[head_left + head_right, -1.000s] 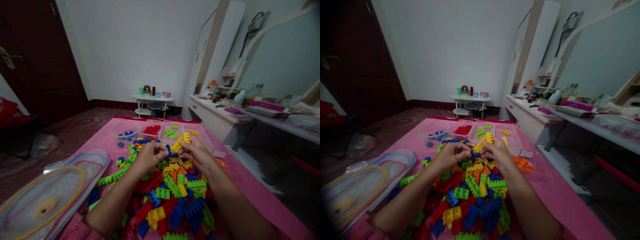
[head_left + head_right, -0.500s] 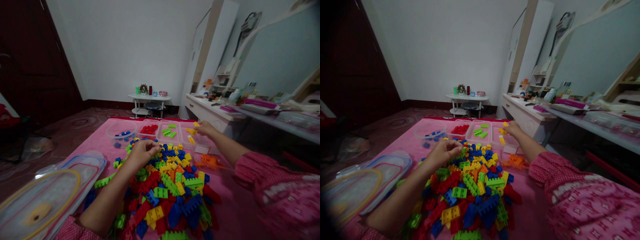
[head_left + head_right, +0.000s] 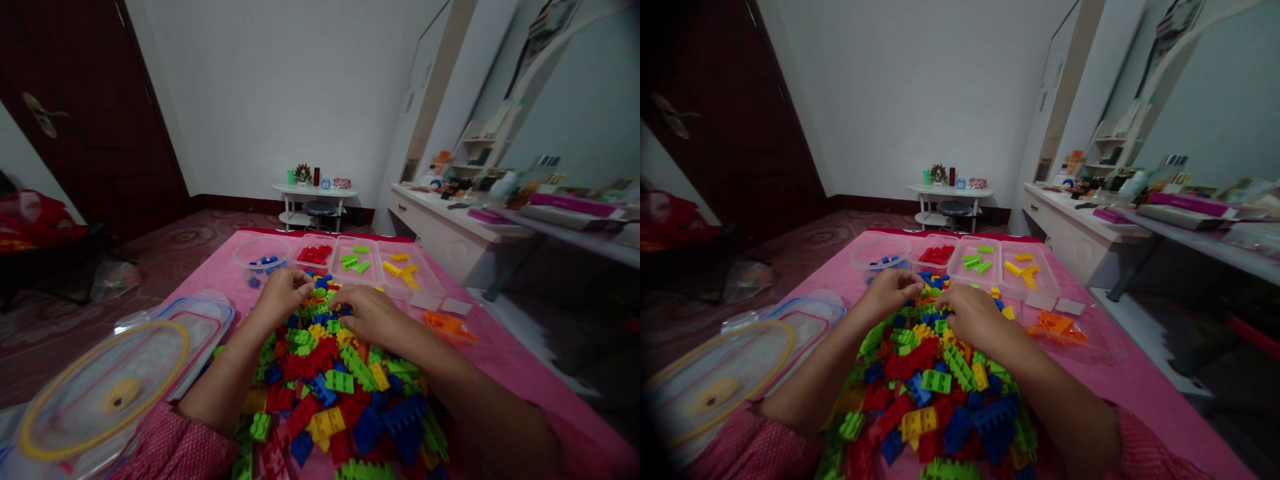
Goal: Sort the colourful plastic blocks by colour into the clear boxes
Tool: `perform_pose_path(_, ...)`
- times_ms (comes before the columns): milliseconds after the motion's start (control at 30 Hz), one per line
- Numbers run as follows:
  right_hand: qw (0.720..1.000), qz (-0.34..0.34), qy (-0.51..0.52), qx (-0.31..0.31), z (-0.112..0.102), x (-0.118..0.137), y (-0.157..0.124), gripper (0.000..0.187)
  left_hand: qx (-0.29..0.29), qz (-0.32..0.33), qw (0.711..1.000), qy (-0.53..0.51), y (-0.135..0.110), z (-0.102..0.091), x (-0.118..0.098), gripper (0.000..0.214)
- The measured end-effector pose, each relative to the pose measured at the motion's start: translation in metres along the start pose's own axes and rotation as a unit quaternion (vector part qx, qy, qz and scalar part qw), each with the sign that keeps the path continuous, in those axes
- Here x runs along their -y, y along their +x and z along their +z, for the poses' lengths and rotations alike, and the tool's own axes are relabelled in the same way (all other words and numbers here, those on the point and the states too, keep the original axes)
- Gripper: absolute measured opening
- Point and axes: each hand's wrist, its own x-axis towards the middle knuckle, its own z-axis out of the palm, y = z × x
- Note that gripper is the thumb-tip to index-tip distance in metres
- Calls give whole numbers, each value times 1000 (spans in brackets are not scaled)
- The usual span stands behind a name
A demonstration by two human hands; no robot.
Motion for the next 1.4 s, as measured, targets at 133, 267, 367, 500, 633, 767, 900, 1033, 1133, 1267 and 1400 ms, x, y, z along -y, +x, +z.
perform_pose_path(133, 999, 29, -28, 34, 14, 0, -7, 32, 89, -9, 994, 59, -4, 4, 1, 20)
perform_pose_path(267, 999, 36, -14, 14, 22, -5, -9, 21, 106, -21, 982, 153, -8, 13, -3, 25)
perform_pose_path(367, 999, 54, 5, -3, 24, -6, -11, 13, 103, -17, 975, 199, -12, 14, -8, 22)
perform_pose_path(500, 991, 99, 83, -45, 23, -11, -9, 15, 98, -8, 973, 208, -14, 10, -16, 17)
perform_pose_path(633, 975, 105, 168, -98, 24, -15, -6, 23, 82, -11, 977, 194, -13, 5, -26, 18)
perform_pose_path(767, 955, 89, 266, -92, 25, -14, -4, 45, 50, 9, 991, 120, -12, 6, -33, 20)
perform_pose_path(900, 919, 64, 372, -110, 21, -9, -6, 39, 45, 27, 998, 28, -14, 9, -37, 19)
perform_pose_path(1033, 929, 95, 339, -116, 10, -7, -4, 30, 89, 22, 992, -87, -13, 8, -38, 25)
perform_pose_path(1133, 959, 78, 250, -105, -6, -19, 11, 25, 59, 19, 995, -75, -9, 2, -30, 27)
perform_pose_path(1267, 986, 123, 68, -90, -33, -51, 48, 16, 10, 10, 1000, 26, -4, -12, -12, 23)
perform_pose_path(1400, 974, 177, -44, -135, -44, -74, 71, 35, 9, -41, 987, 158, -5, -27, -3, 21)
